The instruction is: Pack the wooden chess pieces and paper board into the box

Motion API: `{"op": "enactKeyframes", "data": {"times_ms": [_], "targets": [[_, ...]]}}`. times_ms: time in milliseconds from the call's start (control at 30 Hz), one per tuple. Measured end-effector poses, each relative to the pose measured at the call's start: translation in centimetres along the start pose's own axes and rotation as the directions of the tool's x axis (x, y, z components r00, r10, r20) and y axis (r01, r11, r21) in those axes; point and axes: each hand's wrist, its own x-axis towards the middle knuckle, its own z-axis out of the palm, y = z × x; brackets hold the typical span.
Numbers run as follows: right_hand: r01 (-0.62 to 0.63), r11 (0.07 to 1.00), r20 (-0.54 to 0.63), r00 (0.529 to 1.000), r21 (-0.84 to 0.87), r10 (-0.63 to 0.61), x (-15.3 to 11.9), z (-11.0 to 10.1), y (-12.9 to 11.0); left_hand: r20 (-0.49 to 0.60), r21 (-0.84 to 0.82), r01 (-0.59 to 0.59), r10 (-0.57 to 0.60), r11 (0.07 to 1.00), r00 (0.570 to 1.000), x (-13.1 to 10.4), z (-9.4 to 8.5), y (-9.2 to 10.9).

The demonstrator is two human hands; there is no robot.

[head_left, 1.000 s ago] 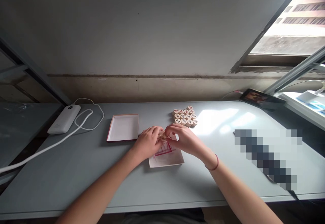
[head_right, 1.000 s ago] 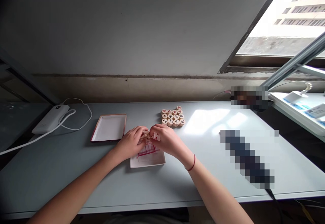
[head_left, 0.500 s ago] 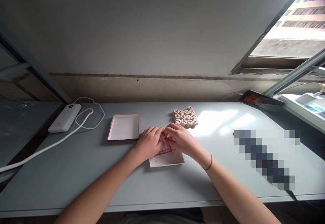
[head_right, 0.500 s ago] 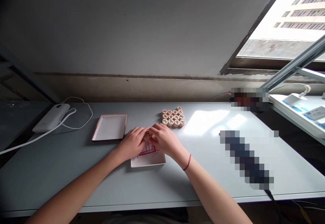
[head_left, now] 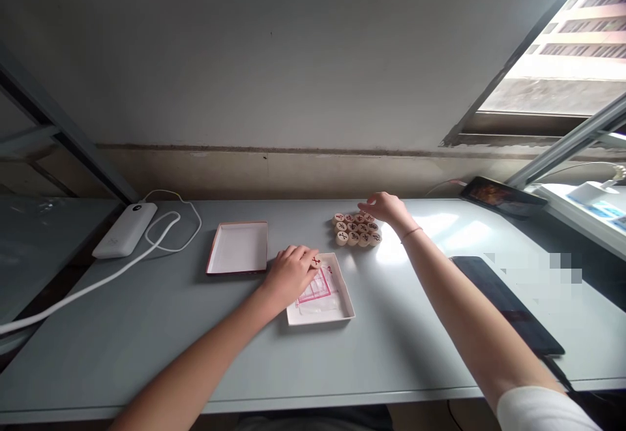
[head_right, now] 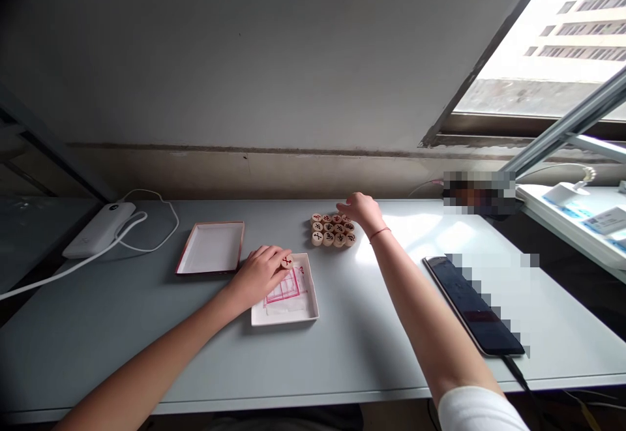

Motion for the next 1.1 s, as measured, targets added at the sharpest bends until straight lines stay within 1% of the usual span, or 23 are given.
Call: {"op": "enactKeyframes", "data": {"times_ms": [67,133,233,300,333,400,433,467,500,533,567,600,633,667,733,833,933,1033,1100], "targets": [[-0.011,0.999,0.116,0.993,-0.035,0.015,0.8,0.2,-0.4,-0.002,-0.004,-0.001,0.001,1.000,1.000,-0.1,0.0,0.1],[-0.007,0.999,0.147,0.989,-0.048,0.014,1.3,0.4,-0.9,0.003,-0.010,0.000,0.000,1.000,1.000,-0.1,-0.1,0.2],[-0.004,0.999,0.121,0.993,-0.044,0.010,1.4,0.4,-1.6,-0.009,-0.011,-0.011,0.011,1.000,1.000,-0.2,-0.5,0.3],[0.001,0.999,0.076,0.997,-0.037,0.002,0.9,0.0,-2.0,-0.071,-0.014,-0.043,0.041,0.999,0.997,-0.2,-0.9,0.3],[0.019,1.000,0.031,0.999,-0.009,-0.019,0.4,-0.3,-2.2,-0.113,-0.020,-0.061,0.058,0.998,0.992,-0.2,-1.2,0.2],[0.114,0.984,-0.065,0.992,0.139,-0.105,-1.4,-1.0,-2.7,-0.183,-0.051,-0.090,0.079,0.995,0.980,-0.1,-1.7,0.2],[0.184,0.948,-0.101,0.982,0.259,-0.162,-2.6,-1.3,-2.9,-0.207,-0.076,-0.096,0.079,0.992,0.975,0.0,-1.9,0.3],[0.251,0.881,-0.088,0.968,0.400,-0.236,-4.1,-1.5,-3.2,-0.225,-0.104,-0.098,0.072,0.990,0.972,0.2,-2.1,0.4],[0.270,0.802,-0.013,0.950,0.533,-0.311,-5.6,-1.6,-3.5,-0.237,-0.135,-0.098,0.064,0.986,0.969,0.3,-2.2,0.6],[0.242,0.720,0.090,0.917,0.650,-0.389,-7.2,-1.7,-3.7,-0.248,-0.168,-0.098,0.054,0.981,0.967,0.4,-2.2,0.9],[0.205,0.643,0.157,0.874,0.738,-0.459,-8.7,-1.7,-3.9,-0.256,-0.200,-0.097,0.044,0.975,0.966,0.6,-2.2,1.1],[0.183,0.578,0.182,0.838,0.796,-0.515,-10.0,-1.7,-4.1,-0.261,-0.231,-0.100,0.038,0.968,0.965,0.7,-2.1,1.4],[0.157,0.535,0.195,0.818,0.830,-0.542,-11.1,-1.6,-4.3,-0.262,-0.257,-0.109,0.039,0.960,0.964,0.8,-2.0,1.7],[0.137,0.502,0.195,0.810,0.854,-0.553,-11.9,-1.4,-4.4,-0.262,-0.277,-0.121,0.046,0.953,0.964,0.9,-1.9,2.0],[0.094,0.457,0.193,0.817,0.885,-0.543,-12.8,-1.0,-4.4,-0.266,-0.305,-0.140,0.057,0.942,0.962,1.0,-1.8,2.4],[0.014,0.406,0.204,0.849,0.914,-0.488,-12.7,-0.5,-4.0,-0.276,-0.332,-0.127,0.033,0.935,0.961,0.8,-1.6,2.7],[-0.013,0.418,0.191,0.902,0.908,-0.386,-12.1,-0.2,-3.2,-0.251,-0.307,-0.094,0.014,0.947,0.968,0.5,-1.3,2.7],[0.031,0.426,0.138,0.923,0.904,-0.360,-11.9,-0.1,-2.6,-0.199,-0.133,-0.090,0.062,0.987,0.978,0.5,-0.9,2.9],[0.047,0.426,0.123,0.924,0.903,-0.362,-12.1,-0.2,-2.4,-0.160,0.022,-0.131,0.133,0.991,0.978,0.7,-0.5,3.1]]}}
